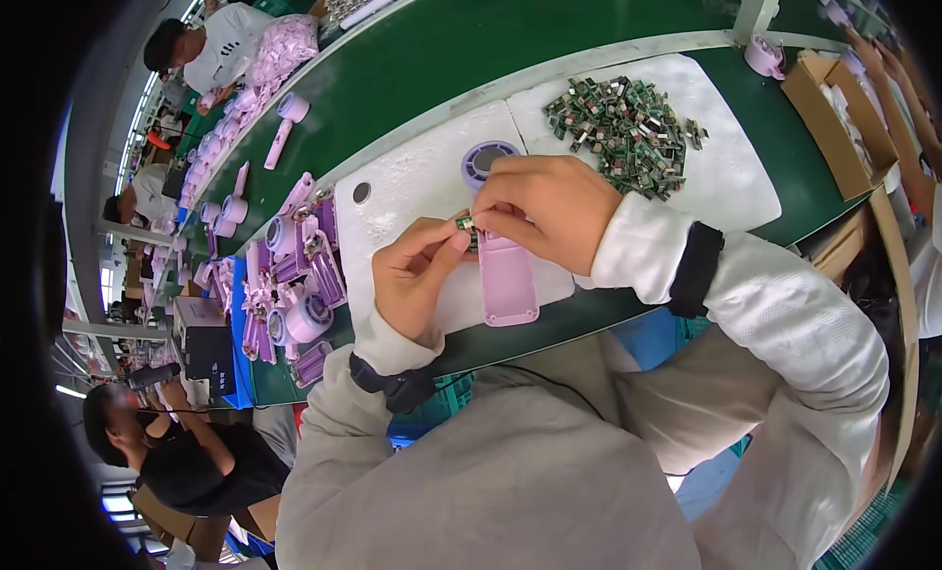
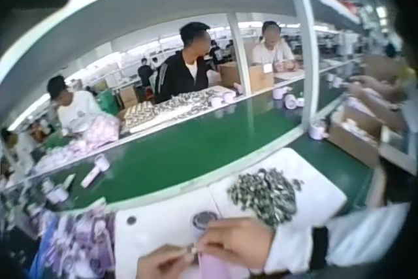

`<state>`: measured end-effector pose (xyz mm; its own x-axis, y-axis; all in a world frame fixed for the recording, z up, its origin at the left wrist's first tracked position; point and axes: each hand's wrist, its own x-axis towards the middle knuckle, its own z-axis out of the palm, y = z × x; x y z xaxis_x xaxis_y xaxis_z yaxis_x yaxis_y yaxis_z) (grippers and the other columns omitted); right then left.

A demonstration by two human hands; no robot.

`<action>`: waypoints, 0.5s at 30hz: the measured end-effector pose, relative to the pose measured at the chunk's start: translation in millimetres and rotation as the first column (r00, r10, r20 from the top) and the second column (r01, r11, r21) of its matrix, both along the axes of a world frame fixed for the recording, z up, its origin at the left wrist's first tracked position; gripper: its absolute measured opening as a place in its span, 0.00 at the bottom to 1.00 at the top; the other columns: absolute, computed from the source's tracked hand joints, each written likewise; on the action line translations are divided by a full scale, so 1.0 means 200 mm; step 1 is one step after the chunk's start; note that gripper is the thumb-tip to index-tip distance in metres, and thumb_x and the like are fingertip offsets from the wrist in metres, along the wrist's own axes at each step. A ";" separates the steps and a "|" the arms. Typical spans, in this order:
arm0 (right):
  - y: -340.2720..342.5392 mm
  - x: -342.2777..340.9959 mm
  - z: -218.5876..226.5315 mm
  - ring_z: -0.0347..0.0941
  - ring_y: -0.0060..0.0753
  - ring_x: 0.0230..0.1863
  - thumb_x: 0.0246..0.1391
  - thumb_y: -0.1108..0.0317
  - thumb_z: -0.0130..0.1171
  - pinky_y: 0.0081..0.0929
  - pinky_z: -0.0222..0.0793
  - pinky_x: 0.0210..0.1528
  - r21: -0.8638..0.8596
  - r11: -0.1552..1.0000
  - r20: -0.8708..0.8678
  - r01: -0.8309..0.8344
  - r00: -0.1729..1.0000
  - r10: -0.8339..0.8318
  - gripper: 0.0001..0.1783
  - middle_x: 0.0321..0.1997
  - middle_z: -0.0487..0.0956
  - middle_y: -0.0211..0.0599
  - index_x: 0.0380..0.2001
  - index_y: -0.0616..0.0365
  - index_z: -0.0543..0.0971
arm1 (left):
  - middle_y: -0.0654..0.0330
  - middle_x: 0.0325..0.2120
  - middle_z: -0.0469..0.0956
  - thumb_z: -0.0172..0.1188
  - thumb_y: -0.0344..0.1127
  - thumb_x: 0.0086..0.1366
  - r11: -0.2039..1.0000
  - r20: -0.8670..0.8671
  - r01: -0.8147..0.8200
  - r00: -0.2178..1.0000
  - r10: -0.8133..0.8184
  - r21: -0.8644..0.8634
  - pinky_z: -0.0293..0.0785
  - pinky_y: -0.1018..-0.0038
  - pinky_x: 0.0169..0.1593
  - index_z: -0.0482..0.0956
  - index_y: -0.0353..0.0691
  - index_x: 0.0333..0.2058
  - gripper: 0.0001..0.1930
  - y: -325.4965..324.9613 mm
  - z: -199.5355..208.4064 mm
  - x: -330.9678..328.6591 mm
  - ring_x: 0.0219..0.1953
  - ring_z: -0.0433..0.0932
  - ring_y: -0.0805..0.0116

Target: Assembling small handheld electronic fans by installing batteries and PCBs into the plastic housing.

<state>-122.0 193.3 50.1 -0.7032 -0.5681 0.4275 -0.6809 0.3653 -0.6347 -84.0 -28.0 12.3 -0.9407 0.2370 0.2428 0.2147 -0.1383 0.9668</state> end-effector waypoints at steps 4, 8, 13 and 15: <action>-0.04 0.06 0.01 0.76 0.39 0.29 0.55 0.72 0.62 0.32 0.71 0.31 -0.016 0.990 0.070 0.141 0.988 -0.139 0.06 0.29 0.77 0.40 0.35 0.62 0.81 | 0.52 0.40 0.79 0.60 0.20 0.66 0.969 -0.125 -0.160 0.983 0.138 -0.189 0.80 0.75 0.43 0.81 0.31 0.48 0.13 0.05 0.04 0.03 0.39 0.82 0.66; -0.09 0.15 -0.01 0.76 0.33 0.26 0.54 0.72 0.63 0.29 0.71 0.30 -0.068 0.949 0.258 0.308 0.924 -0.282 0.07 0.26 0.79 0.40 0.33 0.65 0.81 | 0.53 0.38 0.79 0.61 0.20 0.64 0.853 -0.238 -0.270 0.955 0.178 -0.446 0.78 0.76 0.40 0.81 0.33 0.48 0.14 0.08 0.08 0.06 0.37 0.83 0.67; -0.12 0.16 -0.04 0.77 0.28 0.26 0.53 0.71 0.64 0.25 0.72 0.31 -0.132 0.886 0.446 0.445 0.824 -0.348 0.08 0.25 0.81 0.41 0.33 0.66 0.82 | 0.56 0.35 0.78 0.60 0.22 0.66 0.715 -0.405 -0.374 0.904 0.138 -0.591 0.78 0.74 0.40 0.82 0.31 0.46 0.11 0.15 0.15 0.08 0.38 0.81 0.68; -0.11 0.13 -0.08 0.79 0.34 0.27 0.52 0.69 0.63 0.29 0.73 0.33 -0.153 0.883 0.458 0.444 0.824 -0.335 0.08 0.25 0.81 0.42 0.31 0.64 0.82 | 0.56 0.38 0.78 0.60 0.21 0.65 0.634 -0.459 -0.394 0.886 0.069 -0.665 0.79 0.73 0.41 0.81 0.31 0.48 0.12 0.16 0.15 0.06 0.38 0.81 0.67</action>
<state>-95.2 171.3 34.7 -0.9823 -0.1252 0.1394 -0.1746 0.3417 -0.9235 -71.2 4.7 42.3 -0.8670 0.2726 0.4171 0.4818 0.6719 0.5624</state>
